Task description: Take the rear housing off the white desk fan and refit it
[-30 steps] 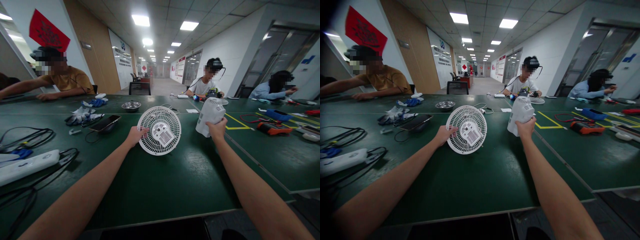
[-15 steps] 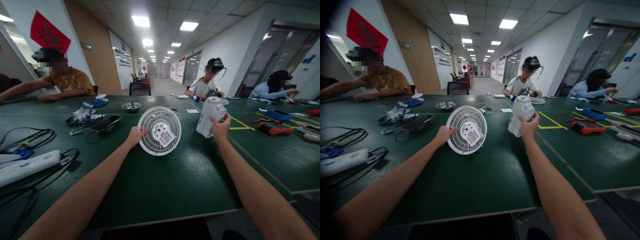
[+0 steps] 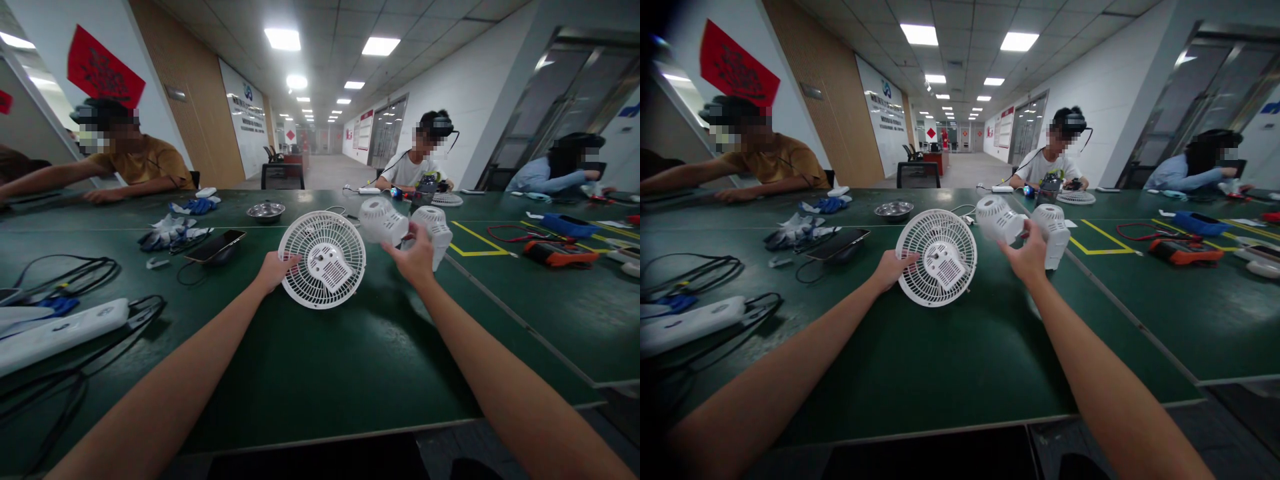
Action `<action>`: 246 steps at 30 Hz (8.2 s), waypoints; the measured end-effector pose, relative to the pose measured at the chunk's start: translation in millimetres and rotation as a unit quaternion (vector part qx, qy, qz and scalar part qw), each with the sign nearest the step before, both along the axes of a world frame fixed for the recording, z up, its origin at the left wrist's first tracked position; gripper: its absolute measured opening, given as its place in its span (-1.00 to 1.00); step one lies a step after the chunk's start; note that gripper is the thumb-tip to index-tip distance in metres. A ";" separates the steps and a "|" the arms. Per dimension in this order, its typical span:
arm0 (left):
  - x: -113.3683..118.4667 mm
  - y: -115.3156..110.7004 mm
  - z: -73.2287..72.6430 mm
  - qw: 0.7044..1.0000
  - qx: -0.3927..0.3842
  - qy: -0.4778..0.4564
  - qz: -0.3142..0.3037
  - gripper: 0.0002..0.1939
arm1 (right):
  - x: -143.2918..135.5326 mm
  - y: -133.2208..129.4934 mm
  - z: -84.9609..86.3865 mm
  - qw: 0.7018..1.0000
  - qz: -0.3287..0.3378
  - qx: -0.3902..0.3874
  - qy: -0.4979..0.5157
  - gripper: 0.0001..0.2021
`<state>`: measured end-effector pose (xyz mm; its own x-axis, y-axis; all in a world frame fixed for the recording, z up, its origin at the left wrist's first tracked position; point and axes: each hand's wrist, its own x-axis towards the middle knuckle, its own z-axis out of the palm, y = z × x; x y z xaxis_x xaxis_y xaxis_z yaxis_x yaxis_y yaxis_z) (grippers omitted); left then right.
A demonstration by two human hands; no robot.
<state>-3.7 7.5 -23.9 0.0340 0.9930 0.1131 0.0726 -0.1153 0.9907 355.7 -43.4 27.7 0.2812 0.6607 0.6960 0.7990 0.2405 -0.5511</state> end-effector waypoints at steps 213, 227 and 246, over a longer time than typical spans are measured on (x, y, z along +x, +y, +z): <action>2.8 -28.5 44.2 0.871 0.319 0.323 -0.187 -0.35 | -80.1 -36.7 -8.8 0.932 0.331 -0.082 -0.126 -0.23; 3.7 -27.7 41.6 0.866 0.321 0.337 -0.182 -0.31 | -82.4 -34.4 -9.2 0.928 0.329 -0.105 -0.136 -0.23; 5.1 -27.7 42.0 0.877 0.315 0.325 -0.164 -0.25 | -87.9 -32.9 -10.2 0.935 0.324 -0.110 -0.097 -0.24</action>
<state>1.4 -20.1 18.1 0.5663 0.6658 0.4859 0.4583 -0.7443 0.4857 267.8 -76.3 17.5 -0.3452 0.7812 0.5201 0.6139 0.6071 -0.5045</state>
